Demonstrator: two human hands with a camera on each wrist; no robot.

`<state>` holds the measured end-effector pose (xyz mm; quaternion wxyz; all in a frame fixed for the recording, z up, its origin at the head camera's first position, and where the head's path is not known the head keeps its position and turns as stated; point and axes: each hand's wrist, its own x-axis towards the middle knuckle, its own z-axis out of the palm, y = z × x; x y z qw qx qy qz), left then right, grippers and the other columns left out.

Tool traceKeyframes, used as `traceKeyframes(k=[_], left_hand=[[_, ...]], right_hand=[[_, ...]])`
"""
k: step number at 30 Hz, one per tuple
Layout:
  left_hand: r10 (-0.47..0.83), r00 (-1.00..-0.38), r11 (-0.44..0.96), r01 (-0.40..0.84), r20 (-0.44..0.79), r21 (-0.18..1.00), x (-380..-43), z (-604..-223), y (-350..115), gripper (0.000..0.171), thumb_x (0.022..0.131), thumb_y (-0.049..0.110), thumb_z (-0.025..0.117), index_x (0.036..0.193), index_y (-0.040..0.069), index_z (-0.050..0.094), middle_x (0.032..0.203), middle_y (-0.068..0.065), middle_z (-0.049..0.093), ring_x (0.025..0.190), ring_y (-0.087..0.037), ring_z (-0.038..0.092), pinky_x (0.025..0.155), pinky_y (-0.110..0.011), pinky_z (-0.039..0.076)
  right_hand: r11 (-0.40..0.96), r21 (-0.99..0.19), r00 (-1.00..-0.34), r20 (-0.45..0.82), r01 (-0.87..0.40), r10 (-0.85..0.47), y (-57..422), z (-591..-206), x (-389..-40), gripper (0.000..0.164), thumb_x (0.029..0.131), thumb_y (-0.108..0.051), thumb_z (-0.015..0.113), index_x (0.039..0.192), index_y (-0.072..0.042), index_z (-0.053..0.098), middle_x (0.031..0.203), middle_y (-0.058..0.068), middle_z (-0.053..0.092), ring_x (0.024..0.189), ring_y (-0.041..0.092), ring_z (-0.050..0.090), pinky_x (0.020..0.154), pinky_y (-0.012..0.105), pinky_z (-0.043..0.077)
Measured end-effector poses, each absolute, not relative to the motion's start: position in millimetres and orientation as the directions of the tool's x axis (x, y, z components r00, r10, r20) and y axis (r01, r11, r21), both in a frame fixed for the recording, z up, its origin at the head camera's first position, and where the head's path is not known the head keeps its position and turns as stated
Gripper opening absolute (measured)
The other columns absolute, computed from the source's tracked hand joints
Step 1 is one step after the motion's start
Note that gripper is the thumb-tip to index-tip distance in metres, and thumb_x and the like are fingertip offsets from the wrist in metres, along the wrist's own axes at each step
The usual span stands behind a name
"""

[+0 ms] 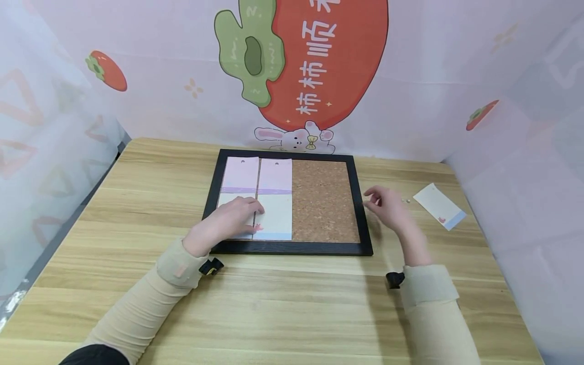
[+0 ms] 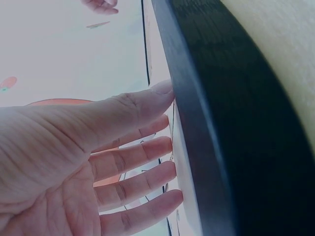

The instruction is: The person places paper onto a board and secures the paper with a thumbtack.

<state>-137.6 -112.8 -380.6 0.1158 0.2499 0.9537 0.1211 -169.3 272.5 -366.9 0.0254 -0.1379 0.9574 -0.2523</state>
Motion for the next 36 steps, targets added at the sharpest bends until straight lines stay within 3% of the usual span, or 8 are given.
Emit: traceKeyframes(k=[9, 16, 23, 29, 32, 34, 36], left_hand=[[0.503, -0.849, 0.848, 0.448, -0.162, 0.283, -137.5, -381.3, -111.8, 0.040, 0.088, 0.026, 0.078, 0.122, 0.008, 0.067, 0.125, -0.009, 0.066, 0.104, -0.026, 0.064, 0.089, -0.043, 0.056], [0.495, -0.853, 0.854, 0.443, -0.166, 0.272, -137.9, -383.1, -112.4, 0.041, 0.088, 0.028, 0.078, 0.123, 0.009, 0.067, 0.128, -0.008, 0.065, 0.106, -0.026, 0.062, 0.090, -0.043, 0.055], [0.488, -0.855, 0.858, 0.433, -0.177, 0.277, -138.2, -383.0, -112.3, 0.042, 0.087, 0.028, 0.078, 0.123, 0.011, 0.066, 0.128, -0.007, 0.063, 0.104, -0.025, 0.060, 0.087, -0.042, 0.055], [0.490, -0.855, 0.857, 0.436, -0.172, 0.275, -137.0, -381.8, -113.3, 0.041, 0.086, 0.027, 0.079, 0.123, 0.012, 0.066, 0.127, -0.006, 0.063, 0.105, -0.025, 0.060, 0.085, -0.042, 0.055], [0.490, -0.855, 0.856, 0.436, -0.169, 0.277, -136.9, -381.8, -113.4, 0.041, 0.087, 0.028, 0.079, 0.122, 0.012, 0.066, 0.127, -0.006, 0.063, 0.105, -0.025, 0.060, 0.086, -0.042, 0.055], [0.489, -0.855, 0.857, 0.433, -0.173, 0.280, -137.1, -381.3, -113.1, 0.041, 0.087, 0.028, 0.079, 0.122, 0.012, 0.066, 0.127, -0.006, 0.063, 0.106, -0.025, 0.060, 0.086, -0.042, 0.055], [0.487, -0.855, 0.858, 0.431, -0.176, 0.279, -137.4, -380.8, -113.0, 0.041, 0.087, 0.027, 0.079, 0.123, 0.012, 0.066, 0.128, -0.007, 0.063, 0.106, -0.026, 0.060, 0.087, -0.043, 0.055]], right_hand=[[0.901, -0.432, -0.997, -0.027, -0.050, -0.069, 317.3, -374.1, -174.4, 0.028, 0.100, -0.023, 0.060, 0.113, 0.002, 0.064, 0.095, 0.018, 0.065, 0.092, 0.033, 0.062, 0.069, 0.030, 0.042], [0.892, -0.444, -0.996, 0.007, 0.081, 0.094, 342.3, -385.7, -182.2, 0.029, 0.100, -0.023, 0.057, 0.108, 0.003, 0.067, 0.092, 0.018, 0.063, 0.073, 0.020, 0.051, 0.062, 0.028, 0.039], [0.853, -0.487, -0.980, -0.045, 0.190, 0.192, 357.5, -396.5, -186.2, 0.033, 0.101, -0.026, 0.055, 0.114, 0.003, 0.065, 0.094, 0.013, 0.057, 0.081, 0.023, 0.048, 0.065, 0.029, 0.039], [0.820, -0.507, -0.961, -0.068, 0.264, 0.267, 360.7, -409.2, -190.2, 0.035, 0.100, -0.031, 0.057, 0.113, 0.000, 0.067, 0.082, 0.000, 0.054, 0.082, 0.023, 0.048, 0.069, 0.031, 0.038], [0.780, -0.541, -0.946, -0.117, 0.315, 0.301, 360.3, -413.0, -191.4, 0.037, 0.100, -0.035, 0.057, 0.115, -0.003, 0.066, 0.079, -0.008, 0.052, 0.093, 0.031, 0.050, 0.089, 0.051, 0.042], [0.759, -0.550, -0.935, -0.153, 0.349, 0.319, 359.5, -414.0, -192.6, 0.040, 0.100, -0.039, 0.057, 0.118, -0.005, 0.065, 0.081, -0.007, 0.053, 0.103, 0.037, 0.049, 0.101, 0.070, 0.032], [0.744, -0.552, -0.925, -0.184, 0.377, 0.333, 358.2, -414.5, -194.1, 0.042, 0.100, -0.041, 0.056, 0.121, -0.005, 0.064, 0.087, -0.001, 0.055, 0.113, 0.041, 0.046, 0.102, 0.085, 0.013]])
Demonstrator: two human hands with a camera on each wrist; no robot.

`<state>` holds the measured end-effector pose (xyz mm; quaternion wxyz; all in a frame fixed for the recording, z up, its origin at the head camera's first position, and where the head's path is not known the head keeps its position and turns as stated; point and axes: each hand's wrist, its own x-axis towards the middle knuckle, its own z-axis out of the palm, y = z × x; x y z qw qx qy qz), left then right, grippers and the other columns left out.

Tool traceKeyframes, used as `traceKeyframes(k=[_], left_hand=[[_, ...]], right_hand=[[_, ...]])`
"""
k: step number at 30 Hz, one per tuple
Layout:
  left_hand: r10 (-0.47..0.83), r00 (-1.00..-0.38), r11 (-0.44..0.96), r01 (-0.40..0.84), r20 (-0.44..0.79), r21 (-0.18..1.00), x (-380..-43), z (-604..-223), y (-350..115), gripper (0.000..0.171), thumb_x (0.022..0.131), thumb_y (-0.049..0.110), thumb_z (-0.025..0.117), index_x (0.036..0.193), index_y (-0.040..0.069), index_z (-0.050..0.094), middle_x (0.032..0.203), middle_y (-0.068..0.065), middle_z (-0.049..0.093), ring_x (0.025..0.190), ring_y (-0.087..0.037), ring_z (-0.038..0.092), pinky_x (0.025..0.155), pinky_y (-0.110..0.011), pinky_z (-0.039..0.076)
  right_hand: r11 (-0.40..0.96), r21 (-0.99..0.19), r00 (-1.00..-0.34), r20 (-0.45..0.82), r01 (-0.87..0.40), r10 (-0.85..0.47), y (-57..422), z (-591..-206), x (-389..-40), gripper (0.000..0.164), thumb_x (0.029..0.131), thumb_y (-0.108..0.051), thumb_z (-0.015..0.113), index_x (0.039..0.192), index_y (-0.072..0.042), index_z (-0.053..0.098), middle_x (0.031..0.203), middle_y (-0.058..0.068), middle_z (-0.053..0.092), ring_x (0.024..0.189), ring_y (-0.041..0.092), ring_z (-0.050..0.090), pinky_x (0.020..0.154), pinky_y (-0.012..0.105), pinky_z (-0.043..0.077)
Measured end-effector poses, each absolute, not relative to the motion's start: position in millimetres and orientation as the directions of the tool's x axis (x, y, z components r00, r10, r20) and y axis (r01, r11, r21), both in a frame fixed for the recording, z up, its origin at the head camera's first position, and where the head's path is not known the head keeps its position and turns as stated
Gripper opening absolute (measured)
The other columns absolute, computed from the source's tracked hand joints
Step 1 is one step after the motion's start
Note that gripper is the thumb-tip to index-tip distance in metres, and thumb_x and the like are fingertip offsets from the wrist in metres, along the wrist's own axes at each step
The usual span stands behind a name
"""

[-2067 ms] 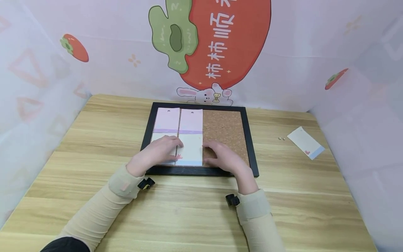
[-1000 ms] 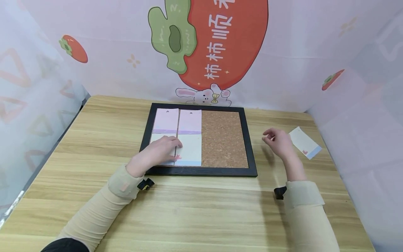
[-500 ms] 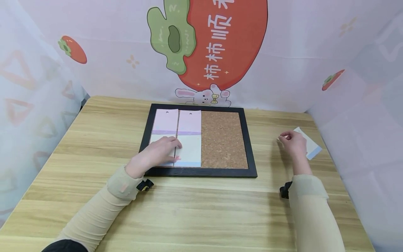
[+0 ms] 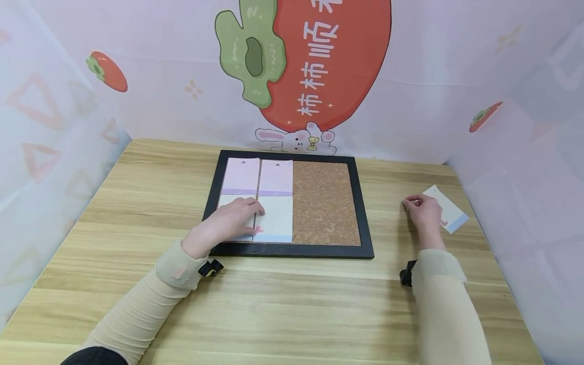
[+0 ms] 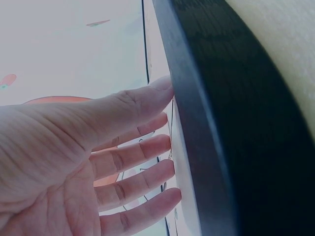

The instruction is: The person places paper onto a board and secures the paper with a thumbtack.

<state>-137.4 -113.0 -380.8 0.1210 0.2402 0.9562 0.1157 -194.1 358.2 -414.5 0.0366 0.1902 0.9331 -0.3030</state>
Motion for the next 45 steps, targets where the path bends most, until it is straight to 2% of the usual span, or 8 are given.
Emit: traceKeyframes(k=[4, 10, 13, 21, 25, 37, 42, 45], left_hand=[[0.484, -0.856, 0.860, 0.427, -0.183, 0.279, -137.6, -380.7, -112.7, 0.041, 0.087, 0.027, 0.079, 0.123, 0.012, 0.066, 0.128, -0.006, 0.063, 0.106, -0.025, 0.059, 0.087, -0.043, 0.055], [0.482, -0.855, 0.862, 0.423, -0.191, 0.280, -137.8, -381.8, -112.5, 0.042, 0.087, 0.027, 0.079, 0.124, 0.013, 0.065, 0.129, -0.006, 0.062, 0.107, -0.026, 0.059, 0.086, -0.042, 0.055], [0.481, -0.856, 0.863, 0.422, -0.192, 0.278, -137.8, -382.0, -112.7, 0.042, 0.086, 0.027, 0.079, 0.123, 0.013, 0.065, 0.129, -0.006, 0.062, 0.107, -0.026, 0.058, 0.087, -0.042, 0.055], [0.481, -0.858, 0.862, 0.424, -0.182, 0.278, -137.3, -382.4, -113.4, 0.042, 0.086, 0.027, 0.080, 0.123, 0.013, 0.065, 0.129, -0.006, 0.062, 0.107, -0.026, 0.058, 0.087, -0.042, 0.055], [0.482, -0.857, 0.861, 0.425, -0.181, 0.278, -137.5, -382.8, -113.5, 0.042, 0.086, 0.027, 0.080, 0.123, 0.013, 0.065, 0.129, -0.006, 0.062, 0.107, -0.026, 0.059, 0.087, -0.042, 0.055], [0.482, -0.856, 0.861, 0.422, -0.188, 0.285, -138.4, -381.8, -112.7, 0.042, 0.086, 0.027, 0.079, 0.123, 0.013, 0.065, 0.130, -0.006, 0.062, 0.108, -0.026, 0.058, 0.088, -0.043, 0.055], [0.479, -0.857, 0.862, 0.418, -0.190, 0.286, -138.3, -381.3, -112.4, 0.042, 0.086, 0.026, 0.080, 0.123, 0.012, 0.065, 0.129, -0.006, 0.062, 0.107, -0.026, 0.058, 0.088, -0.043, 0.055], [0.480, -0.857, 0.861, 0.419, -0.190, 0.288, -138.8, -381.4, -112.3, 0.042, 0.086, 0.026, 0.080, 0.123, 0.013, 0.065, 0.129, -0.006, 0.062, 0.106, -0.026, 0.058, 0.088, -0.043, 0.055]], right_hand=[[0.744, -0.541, -0.918, -0.184, 0.393, 0.351, 355.6, -416.1, -196.9, 0.043, 0.100, -0.039, 0.057, 0.123, -0.004, 0.064, 0.098, 0.010, 0.057, 0.120, 0.046, 0.044, 0.101, 0.088, 0.006], [0.722, -0.566, -0.911, -0.151, 0.397, 0.383, 353.2, -418.5, -197.1, 0.039, 0.098, -0.036, 0.062, 0.118, -0.003, 0.067, 0.069, -0.017, 0.049, 0.123, 0.046, 0.046, 0.102, 0.087, 0.004], [0.713, -0.577, -0.909, -0.146, 0.398, 0.390, 352.5, -419.0, -197.1, 0.039, 0.097, -0.036, 0.063, 0.117, -0.003, 0.068, 0.065, -0.023, 0.045, 0.119, 0.042, 0.048, 0.104, 0.085, 0.004], [0.691, -0.580, -0.897, -0.192, 0.431, 0.399, 355.8, -420.3, -197.5, 0.043, 0.098, -0.038, 0.061, 0.122, -0.003, 0.065, 0.100, 0.008, 0.061, 0.127, 0.043, 0.042, 0.108, 0.082, 0.000], [0.691, -0.576, -0.894, -0.190, 0.437, 0.407, 356.9, -420.5, -196.7, 0.044, 0.097, -0.038, 0.063, 0.121, -0.001, 0.066, 0.113, 0.015, 0.063, 0.132, 0.043, 0.042, 0.111, 0.079, 0.005], [0.669, -0.598, -0.889, -0.191, 0.442, 0.417, 355.9, -416.1, -197.2, 0.043, 0.097, -0.039, 0.062, 0.117, -0.001, 0.066, 0.118, 0.019, 0.061, 0.138, 0.045, 0.038, 0.109, 0.082, 0.001], [0.634, -0.630, -0.880, -0.188, 0.449, 0.436, 351.9, -408.0, -197.7, 0.044, 0.097, -0.042, 0.058, 0.118, -0.004, 0.064, 0.139, 0.020, 0.053, 0.146, 0.039, 0.031, 0.108, 0.083, 0.005], [0.627, -0.645, -0.883, -0.179, 0.438, 0.433, 347.0, -401.3, -198.9, 0.042, 0.097, -0.044, 0.058, 0.118, -0.008, 0.064, 0.126, 0.016, 0.060, 0.140, 0.036, 0.039, 0.102, 0.088, 0.004]])
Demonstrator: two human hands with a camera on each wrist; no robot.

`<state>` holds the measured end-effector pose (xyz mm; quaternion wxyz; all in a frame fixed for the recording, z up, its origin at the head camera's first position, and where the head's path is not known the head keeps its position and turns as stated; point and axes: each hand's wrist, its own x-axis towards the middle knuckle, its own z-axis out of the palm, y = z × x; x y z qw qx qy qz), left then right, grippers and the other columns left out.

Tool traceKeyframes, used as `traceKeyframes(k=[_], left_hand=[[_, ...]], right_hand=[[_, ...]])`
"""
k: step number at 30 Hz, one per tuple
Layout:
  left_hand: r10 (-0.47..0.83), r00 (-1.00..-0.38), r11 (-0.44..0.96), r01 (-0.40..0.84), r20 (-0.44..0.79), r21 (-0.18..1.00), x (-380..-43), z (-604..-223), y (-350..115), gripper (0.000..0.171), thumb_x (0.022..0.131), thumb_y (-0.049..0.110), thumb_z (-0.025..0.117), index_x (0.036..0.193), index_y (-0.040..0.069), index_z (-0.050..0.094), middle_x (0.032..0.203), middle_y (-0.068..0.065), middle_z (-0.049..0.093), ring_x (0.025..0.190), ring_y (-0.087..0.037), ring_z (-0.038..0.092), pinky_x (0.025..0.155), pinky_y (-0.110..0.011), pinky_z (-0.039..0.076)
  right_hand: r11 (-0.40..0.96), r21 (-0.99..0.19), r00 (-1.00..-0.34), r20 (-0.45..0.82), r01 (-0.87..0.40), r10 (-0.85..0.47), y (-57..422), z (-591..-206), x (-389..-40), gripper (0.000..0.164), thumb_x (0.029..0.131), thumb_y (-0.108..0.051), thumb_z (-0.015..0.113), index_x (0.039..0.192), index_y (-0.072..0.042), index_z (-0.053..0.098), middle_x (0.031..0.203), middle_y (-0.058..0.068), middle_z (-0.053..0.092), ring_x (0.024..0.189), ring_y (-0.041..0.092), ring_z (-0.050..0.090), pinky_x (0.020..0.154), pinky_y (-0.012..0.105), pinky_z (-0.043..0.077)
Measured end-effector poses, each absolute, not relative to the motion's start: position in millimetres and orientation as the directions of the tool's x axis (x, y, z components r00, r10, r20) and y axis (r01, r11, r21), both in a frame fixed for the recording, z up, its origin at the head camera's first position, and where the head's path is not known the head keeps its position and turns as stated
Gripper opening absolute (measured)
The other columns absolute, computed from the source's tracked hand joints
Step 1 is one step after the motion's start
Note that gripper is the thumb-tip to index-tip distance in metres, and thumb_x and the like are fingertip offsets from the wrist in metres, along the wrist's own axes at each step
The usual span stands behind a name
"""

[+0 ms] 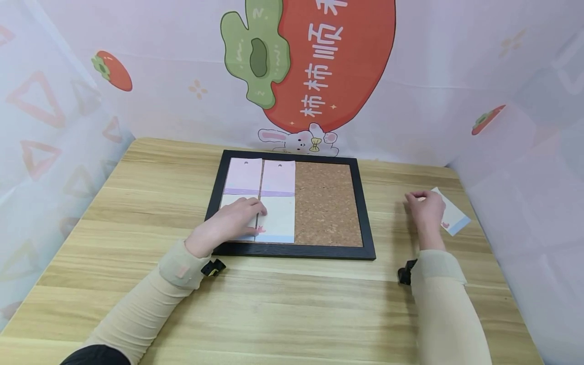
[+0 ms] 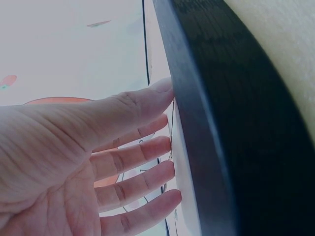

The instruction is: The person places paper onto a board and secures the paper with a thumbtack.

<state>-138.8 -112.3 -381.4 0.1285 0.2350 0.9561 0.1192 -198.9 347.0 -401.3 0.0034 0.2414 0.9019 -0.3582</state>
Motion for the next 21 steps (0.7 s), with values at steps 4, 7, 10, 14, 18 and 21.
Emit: traceKeyframes(k=[4, 7, 10, 14, 18, 21], left_hand=[[0.487, -0.854, 0.857, 0.428, -0.183, 0.286, -138.5, -381.5, -113.0, 0.042, 0.086, 0.027, 0.080, 0.123, 0.012, 0.065, 0.126, -0.006, 0.063, 0.103, -0.025, 0.058, 0.087, -0.042, 0.055], [0.490, -0.853, 0.856, 0.433, -0.180, 0.283, -138.3, -381.7, -113.8, 0.042, 0.086, 0.027, 0.080, 0.123, 0.012, 0.066, 0.125, -0.006, 0.064, 0.102, -0.024, 0.058, 0.086, -0.041, 0.055], [0.491, -0.853, 0.856, 0.434, -0.178, 0.281, -138.3, -382.2, -114.4, 0.042, 0.086, 0.028, 0.080, 0.123, 0.012, 0.066, 0.126, -0.006, 0.064, 0.103, -0.024, 0.058, 0.087, -0.042, 0.055], [0.489, -0.854, 0.857, 0.431, -0.179, 0.283, -138.6, -382.5, -114.1, 0.042, 0.086, 0.028, 0.079, 0.124, 0.013, 0.065, 0.129, -0.006, 0.063, 0.106, -0.025, 0.059, 0.087, -0.042, 0.055], [0.490, -0.853, 0.856, 0.431, -0.180, 0.287, -138.7, -382.2, -113.7, 0.042, 0.087, 0.028, 0.079, 0.124, 0.013, 0.065, 0.130, -0.006, 0.062, 0.106, -0.025, 0.058, 0.087, -0.042, 0.055], [0.492, -0.852, 0.854, 0.433, -0.177, 0.287, -138.3, -382.4, -113.7, 0.042, 0.087, 0.028, 0.079, 0.124, 0.013, 0.065, 0.129, -0.006, 0.062, 0.105, -0.025, 0.058, 0.087, -0.041, 0.055]], right_hand=[[0.679, -0.645, -0.917, -0.095, 0.352, 0.386, 336.6, -394.3, -200.0, 0.040, 0.098, -0.042, 0.059, 0.119, -0.009, 0.067, 0.081, -0.011, 0.059, 0.094, 0.017, 0.058, 0.103, 0.065, 0.036], [0.715, -0.652, -0.949, -0.022, 0.251, 0.314, 326.0, -389.2, -199.4, 0.037, 0.099, -0.037, 0.060, 0.115, -0.005, 0.068, 0.075, -0.027, 0.052, 0.074, 0.000, 0.052, 0.075, 0.025, 0.049], [0.715, -0.683, -0.975, 0.018, 0.151, 0.223, 314.3, -384.2, -198.6, 0.032, 0.099, -0.031, 0.061, 0.109, -0.001, 0.067, 0.085, -0.024, 0.067, 0.072, -0.008, 0.055, 0.060, 0.014, 0.045], [0.711, -0.701, -0.992, 0.044, 0.052, 0.116, 299.5, -378.6, -198.4, 0.029, 0.100, -0.027, 0.062, 0.105, 0.000, 0.066, 0.084, -0.024, 0.071, 0.072, -0.006, 0.058, 0.059, 0.014, 0.045], [0.706, -0.708, -0.993, 0.091, -0.016, 0.069, 284.5, -372.8, -197.4, 0.030, 0.098, -0.030, 0.065, 0.102, -0.001, 0.068, 0.072, -0.037, 0.057, 0.067, 0.000, 0.055, 0.059, 0.015, 0.045], [0.690, -0.721, -0.991, 0.122, -0.054, 0.049, 275.1, -369.6, -196.4, 0.029, 0.096, -0.030, 0.067, 0.100, -0.001, 0.071, 0.072, -0.036, 0.059, 0.065, 0.001, 0.054, 0.059, 0.015, 0.045]])
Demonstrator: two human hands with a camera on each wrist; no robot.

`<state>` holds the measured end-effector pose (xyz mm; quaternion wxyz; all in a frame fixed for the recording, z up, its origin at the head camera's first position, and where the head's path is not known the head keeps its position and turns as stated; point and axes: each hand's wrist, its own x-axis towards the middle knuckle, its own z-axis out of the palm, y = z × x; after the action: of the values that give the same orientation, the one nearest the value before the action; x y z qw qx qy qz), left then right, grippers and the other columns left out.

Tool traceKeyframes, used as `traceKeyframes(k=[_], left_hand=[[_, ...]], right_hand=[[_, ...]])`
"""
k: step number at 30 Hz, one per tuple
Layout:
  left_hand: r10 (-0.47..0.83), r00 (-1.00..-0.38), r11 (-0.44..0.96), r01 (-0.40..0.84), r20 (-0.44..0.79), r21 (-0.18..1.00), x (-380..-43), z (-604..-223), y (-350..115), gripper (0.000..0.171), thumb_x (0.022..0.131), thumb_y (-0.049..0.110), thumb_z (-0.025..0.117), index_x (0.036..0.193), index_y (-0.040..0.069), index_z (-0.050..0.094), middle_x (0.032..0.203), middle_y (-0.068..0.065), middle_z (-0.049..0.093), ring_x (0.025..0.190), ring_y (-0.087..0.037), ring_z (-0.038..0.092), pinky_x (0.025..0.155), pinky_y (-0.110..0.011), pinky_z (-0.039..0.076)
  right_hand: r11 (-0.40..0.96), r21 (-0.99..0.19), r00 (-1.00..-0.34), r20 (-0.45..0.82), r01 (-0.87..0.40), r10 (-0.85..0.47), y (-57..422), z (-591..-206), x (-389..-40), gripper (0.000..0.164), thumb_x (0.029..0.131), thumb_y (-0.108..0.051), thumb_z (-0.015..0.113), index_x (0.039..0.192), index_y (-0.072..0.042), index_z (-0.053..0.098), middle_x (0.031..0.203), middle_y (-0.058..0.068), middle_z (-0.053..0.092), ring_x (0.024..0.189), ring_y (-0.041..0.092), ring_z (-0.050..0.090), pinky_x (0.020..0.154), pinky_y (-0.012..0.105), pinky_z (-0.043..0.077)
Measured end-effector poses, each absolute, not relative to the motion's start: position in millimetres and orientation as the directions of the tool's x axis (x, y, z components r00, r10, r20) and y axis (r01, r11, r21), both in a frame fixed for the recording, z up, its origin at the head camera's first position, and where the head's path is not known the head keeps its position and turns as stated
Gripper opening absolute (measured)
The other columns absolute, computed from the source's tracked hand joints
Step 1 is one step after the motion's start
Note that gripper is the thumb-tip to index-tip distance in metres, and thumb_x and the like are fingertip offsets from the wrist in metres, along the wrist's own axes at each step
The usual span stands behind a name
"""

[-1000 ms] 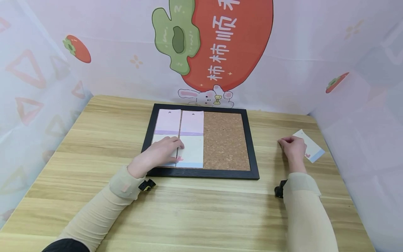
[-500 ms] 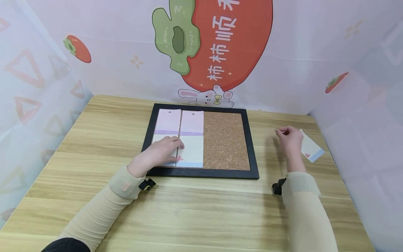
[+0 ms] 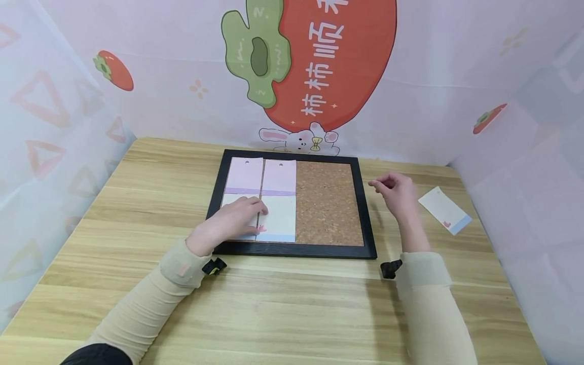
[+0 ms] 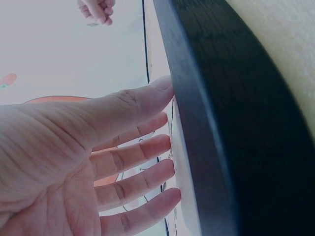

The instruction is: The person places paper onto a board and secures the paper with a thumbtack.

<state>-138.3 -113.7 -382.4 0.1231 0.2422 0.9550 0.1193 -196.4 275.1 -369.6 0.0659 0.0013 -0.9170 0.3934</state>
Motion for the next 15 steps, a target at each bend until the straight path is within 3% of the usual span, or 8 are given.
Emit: traceKeyframes(k=[7, 15], left_hand=[[0.489, -0.853, 0.856, 0.430, -0.182, 0.287, -139.2, -382.6, -112.8, 0.042, 0.087, 0.028, 0.078, 0.124, 0.013, 0.065, 0.129, -0.006, 0.062, 0.106, -0.025, 0.058, 0.087, -0.041, 0.055], [0.490, -0.852, 0.855, 0.429, -0.182, 0.291, -138.2, -381.9, -113.6, 0.042, 0.087, 0.028, 0.079, 0.124, 0.012, 0.065, 0.128, -0.006, 0.063, 0.104, -0.025, 0.058, 0.086, -0.041, 0.055]], right_hand=[[0.674, -0.737, -0.989, 0.134, -0.057, 0.064, 268.0, -370.6, -196.2, 0.029, 0.094, -0.028, 0.071, 0.099, 0.000, 0.074, 0.068, -0.032, 0.058, 0.063, 0.002, 0.057, 0.059, 0.015, 0.048], [0.406, -0.913, -0.995, 0.078, -0.048, 0.058, 262.6, -376.6, -194.8, 0.032, 0.093, -0.010, 0.069, 0.109, 0.018, 0.065, 0.070, -0.024, 0.068, 0.063, -0.005, 0.067, 0.063, 0.015, 0.057]])
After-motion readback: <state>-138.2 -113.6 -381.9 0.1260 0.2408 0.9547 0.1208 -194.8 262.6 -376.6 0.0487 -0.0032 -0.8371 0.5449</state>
